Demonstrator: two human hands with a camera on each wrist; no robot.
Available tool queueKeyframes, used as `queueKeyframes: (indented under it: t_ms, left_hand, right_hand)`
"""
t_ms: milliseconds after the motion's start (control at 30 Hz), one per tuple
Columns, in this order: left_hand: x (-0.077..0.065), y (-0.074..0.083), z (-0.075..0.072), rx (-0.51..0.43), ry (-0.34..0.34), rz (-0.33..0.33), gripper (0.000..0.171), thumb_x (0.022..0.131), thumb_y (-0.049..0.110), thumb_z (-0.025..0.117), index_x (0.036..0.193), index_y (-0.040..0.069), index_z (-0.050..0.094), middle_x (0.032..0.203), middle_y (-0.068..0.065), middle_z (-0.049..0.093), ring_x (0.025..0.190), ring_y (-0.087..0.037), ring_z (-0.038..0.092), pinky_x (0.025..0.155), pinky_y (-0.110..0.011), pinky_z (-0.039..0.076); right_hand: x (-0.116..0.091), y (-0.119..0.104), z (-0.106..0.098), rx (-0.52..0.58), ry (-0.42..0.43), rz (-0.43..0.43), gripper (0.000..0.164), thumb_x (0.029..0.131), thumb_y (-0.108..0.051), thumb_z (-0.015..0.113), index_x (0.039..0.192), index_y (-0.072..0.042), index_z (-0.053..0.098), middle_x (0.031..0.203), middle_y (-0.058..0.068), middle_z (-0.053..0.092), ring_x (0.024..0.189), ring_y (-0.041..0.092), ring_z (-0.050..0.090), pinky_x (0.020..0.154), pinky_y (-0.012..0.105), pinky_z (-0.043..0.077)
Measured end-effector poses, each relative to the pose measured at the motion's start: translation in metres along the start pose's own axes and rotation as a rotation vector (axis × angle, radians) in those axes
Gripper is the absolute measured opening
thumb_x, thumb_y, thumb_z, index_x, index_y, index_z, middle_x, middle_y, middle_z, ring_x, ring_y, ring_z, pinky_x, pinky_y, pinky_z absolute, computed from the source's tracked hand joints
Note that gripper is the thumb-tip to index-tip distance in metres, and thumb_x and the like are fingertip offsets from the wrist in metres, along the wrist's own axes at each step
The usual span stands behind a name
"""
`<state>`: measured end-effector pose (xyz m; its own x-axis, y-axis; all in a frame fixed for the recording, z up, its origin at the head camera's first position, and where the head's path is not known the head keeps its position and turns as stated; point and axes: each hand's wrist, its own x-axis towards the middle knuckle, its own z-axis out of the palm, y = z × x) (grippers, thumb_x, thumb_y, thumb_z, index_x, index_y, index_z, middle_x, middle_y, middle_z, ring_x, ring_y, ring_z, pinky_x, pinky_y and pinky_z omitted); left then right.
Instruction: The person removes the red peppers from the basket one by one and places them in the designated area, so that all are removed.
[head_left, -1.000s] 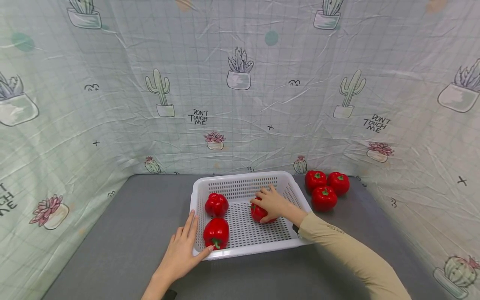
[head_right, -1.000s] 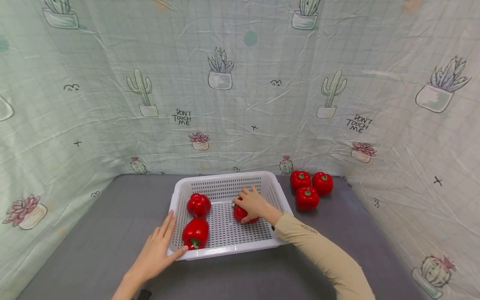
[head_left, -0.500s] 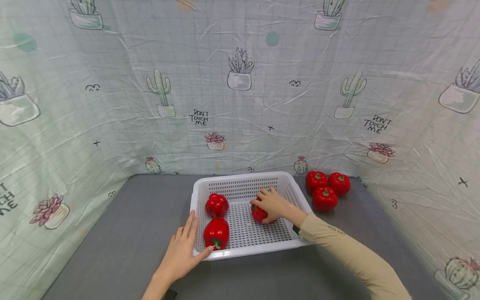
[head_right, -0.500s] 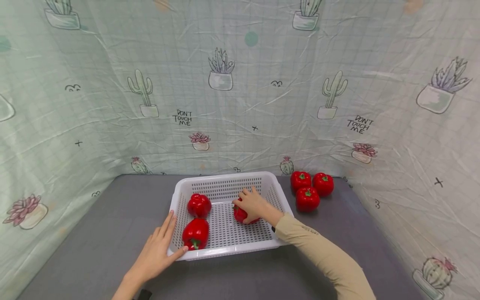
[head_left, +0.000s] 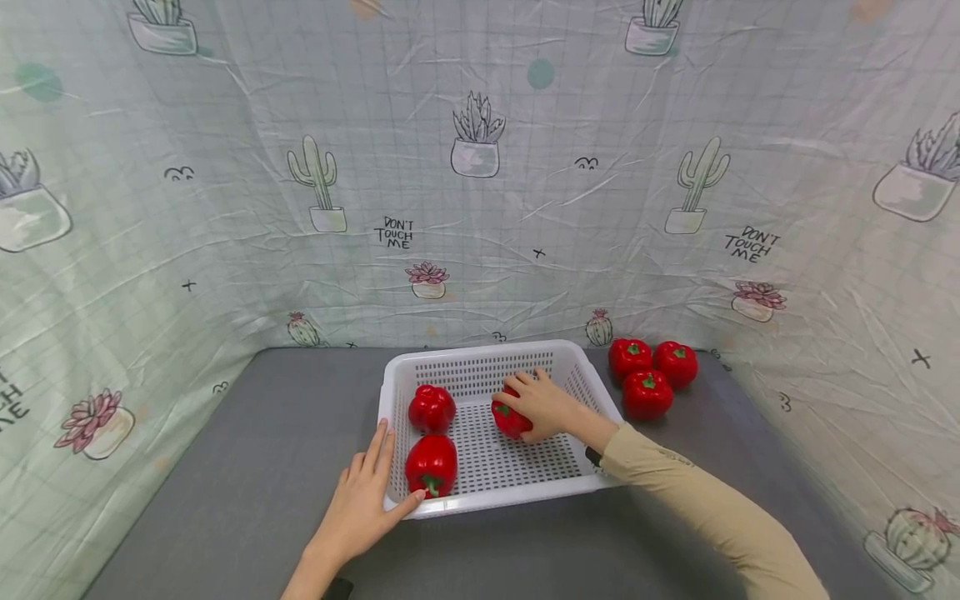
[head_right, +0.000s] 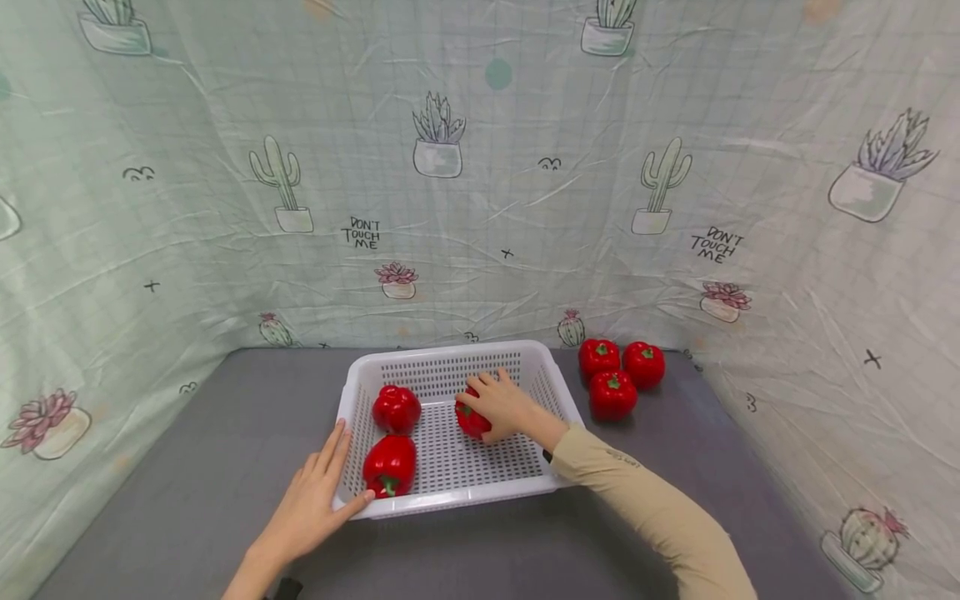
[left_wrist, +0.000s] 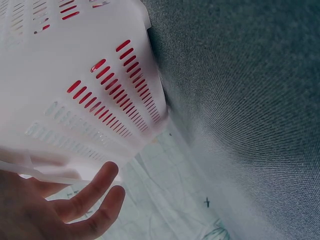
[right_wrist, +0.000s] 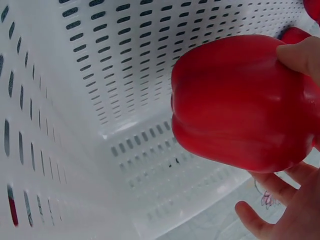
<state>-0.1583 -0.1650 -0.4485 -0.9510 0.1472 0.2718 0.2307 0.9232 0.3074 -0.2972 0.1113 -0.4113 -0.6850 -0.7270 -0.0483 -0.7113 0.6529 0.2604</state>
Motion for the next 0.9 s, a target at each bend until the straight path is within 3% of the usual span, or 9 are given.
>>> queueKeyframes:
  t_ms: [267,733,900]
  left_hand:
    - [0.0,0.001,0.0,-0.009,-0.004,-0.009,0.092,0.071,0.056,0.061,0.139,0.005,0.028,0.149,-0.01,0.019,0.105,-0.026,0.043,0.083,-0.047,0.043]
    - [0.001,-0.002,0.001,-0.022,0.006,-0.002,0.092,0.071,0.055,0.062,0.14,0.005,0.027,0.149,-0.01,0.019,0.107,-0.026,0.043,0.084,-0.048,0.042]
    - [0.001,-0.002,0.001,-0.021,0.007,0.001,0.092,0.071,0.055,0.062,0.14,0.006,0.027,0.149,-0.009,0.019,0.107,-0.026,0.043,0.084,-0.048,0.042]
  right_hand:
    - [-0.004,-0.001,-0.01,0.083,0.049,-0.021,0.076,0.063,-0.035,0.076,0.129,-0.025,0.041,0.128,0.004,0.043,0.12,0.023,0.037,0.098,0.058,0.03]
    - [-0.015,0.004,-0.031,0.035,0.165,-0.114,0.076,0.063,-0.039,0.075,0.129,-0.024,0.041,0.122,0.005,0.046,0.114,0.023,0.041,0.092,0.053,0.037]
    - [-0.027,0.008,-0.038,0.009,0.202,-0.108,0.077,0.062,-0.042,0.075,0.129,-0.025,0.041,0.122,0.003,0.047,0.112,0.021,0.041,0.091,0.048,0.038]
